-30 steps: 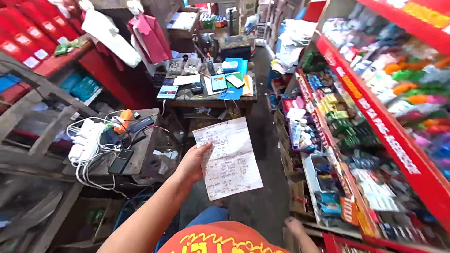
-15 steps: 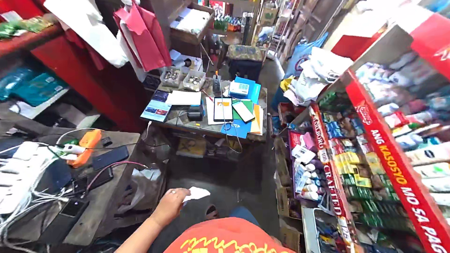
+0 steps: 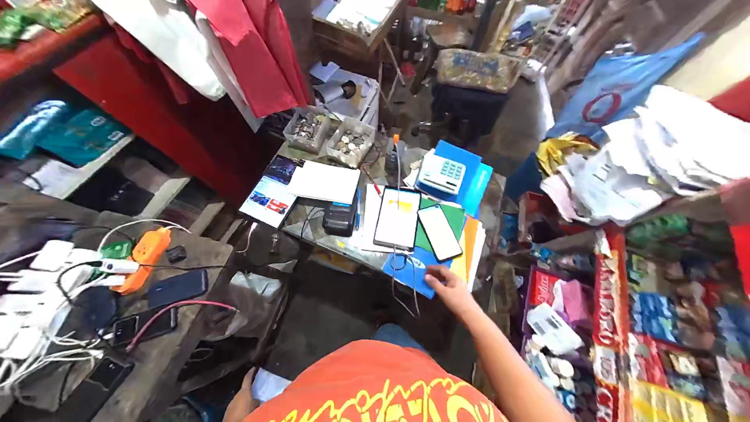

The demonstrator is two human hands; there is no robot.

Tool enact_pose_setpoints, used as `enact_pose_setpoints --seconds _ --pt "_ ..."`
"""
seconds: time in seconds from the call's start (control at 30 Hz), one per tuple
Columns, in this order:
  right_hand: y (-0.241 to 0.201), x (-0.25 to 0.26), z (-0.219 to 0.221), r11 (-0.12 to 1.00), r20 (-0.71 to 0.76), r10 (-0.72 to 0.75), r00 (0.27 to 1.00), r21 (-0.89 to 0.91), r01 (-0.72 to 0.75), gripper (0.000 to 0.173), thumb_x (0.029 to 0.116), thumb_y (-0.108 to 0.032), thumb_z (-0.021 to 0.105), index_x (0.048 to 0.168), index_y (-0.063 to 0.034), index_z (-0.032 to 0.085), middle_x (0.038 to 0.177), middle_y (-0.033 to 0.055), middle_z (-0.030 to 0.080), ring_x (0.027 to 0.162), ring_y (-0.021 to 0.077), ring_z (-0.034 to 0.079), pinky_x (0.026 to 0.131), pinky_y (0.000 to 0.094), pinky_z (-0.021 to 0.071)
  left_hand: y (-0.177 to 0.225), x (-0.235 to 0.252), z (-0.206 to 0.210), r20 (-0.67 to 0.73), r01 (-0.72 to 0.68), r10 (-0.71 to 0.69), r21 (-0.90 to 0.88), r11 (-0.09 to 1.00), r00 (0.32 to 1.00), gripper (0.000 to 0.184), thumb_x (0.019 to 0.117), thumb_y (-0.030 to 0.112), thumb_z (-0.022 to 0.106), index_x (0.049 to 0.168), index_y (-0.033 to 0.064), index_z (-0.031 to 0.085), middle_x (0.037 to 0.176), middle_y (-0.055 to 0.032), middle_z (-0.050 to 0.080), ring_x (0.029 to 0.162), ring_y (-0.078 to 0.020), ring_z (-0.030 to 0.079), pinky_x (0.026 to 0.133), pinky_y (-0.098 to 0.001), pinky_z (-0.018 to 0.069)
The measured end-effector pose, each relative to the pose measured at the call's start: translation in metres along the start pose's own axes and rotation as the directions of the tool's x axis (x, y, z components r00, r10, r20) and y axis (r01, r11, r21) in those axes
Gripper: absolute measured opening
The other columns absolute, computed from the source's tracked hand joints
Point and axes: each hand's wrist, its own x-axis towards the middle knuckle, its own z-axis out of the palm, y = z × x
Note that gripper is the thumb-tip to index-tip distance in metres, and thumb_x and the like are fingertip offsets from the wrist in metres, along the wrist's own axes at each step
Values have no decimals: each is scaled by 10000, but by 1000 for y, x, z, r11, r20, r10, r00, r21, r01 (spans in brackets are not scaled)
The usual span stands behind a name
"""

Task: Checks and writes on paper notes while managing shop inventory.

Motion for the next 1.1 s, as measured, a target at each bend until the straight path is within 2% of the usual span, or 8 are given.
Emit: enact_pose_setpoints --seconds 0.13,0.3,0.37,0.47,0.6,0.7,0.83,1.1 --pt "-12 86 -46 856 -99 -38 994 -517 -19 777 907 -433 745 1517 -40 465 1572 288 385 1411 476 434 1128 619 395 -21 -5 21 -101 172 -180 -82 982 978 992 899 181 721 1654 171 77 1407 -295 563 1244 -478 596 1031 -650 470" --pt "-6 139 -46 801 -96 -42 995 -598 -23 989 807 -444 836 1591 -75 358 1654 327 165 1469 545 302 1125 670 370 19 -28 34 -256 155 -183 -126 980 949 1046 841 64 749 1657 252 122 1488 -309 457 1187 -510 608 923 -671 525" --pt "-11 145 -42 788 -107 -30 994 -615 -43 937 829 -374 821 1594 -88 362 1667 313 142 1461 556 306 1098 690 375 42 -31 33 -170 172 -188 -107 979 967 965 870 99 741 1646 271 193 1536 -289 410 1255 -481 574 972 -635 513" --pt "-20 149 -36 771 -131 -8 991 -632 -77 867 863 -257 768 1603 -96 346 1676 305 112 1434 572 334 1069 693 395 51 -19 40 67 199 -195 -60 978 979 577 921 209 724 1472 245 558 1473 -211 528 1321 -406 542 1075 -576 463" --pt "-33 148 -28 753 -216 30 976 -637 -164 846 890 -210 721 1620 -102 306 1689 290 62 1450 574 300 1058 717 368 61 -18 10 305 194 -172 -43 980 937 403 1016 173 596 1409 82 606 1357 -195 639 1308 -390 571 1128 -546 406" --pt "-54 150 -14 777 -238 -75 968 -622 -93 753 929 -249 693 1586 -69 374 1682 300 101 1493 557 234 1113 728 289 29 5 8 252 281 -246 -114 953 936 463 977 156 643 1437 137 590 1356 -164 649 1311 -365 573 1124 -551 406" --pt "-82 159 27 770 -81 -341 937 -596 228 610 939 -264 683 1487 -50 521 1654 276 244 1500 486 295 1168 647 326 -102 93 93 -8 141 -147 -246 959 989 515 827 286 756 1334 314 674 1185 -78 738 1087 -295 705 949 -605 548" --pt "-84 134 111 637 310 -540 783 -458 620 317 978 -221 590 1240 -99 718 1451 183 581 1400 423 483 1129 598 402 -35 75 30 199 132 -104 -136 982 975 432 901 211 714 1331 247 684 1202 -101 730 1137 -302 683 1015 -555 515"
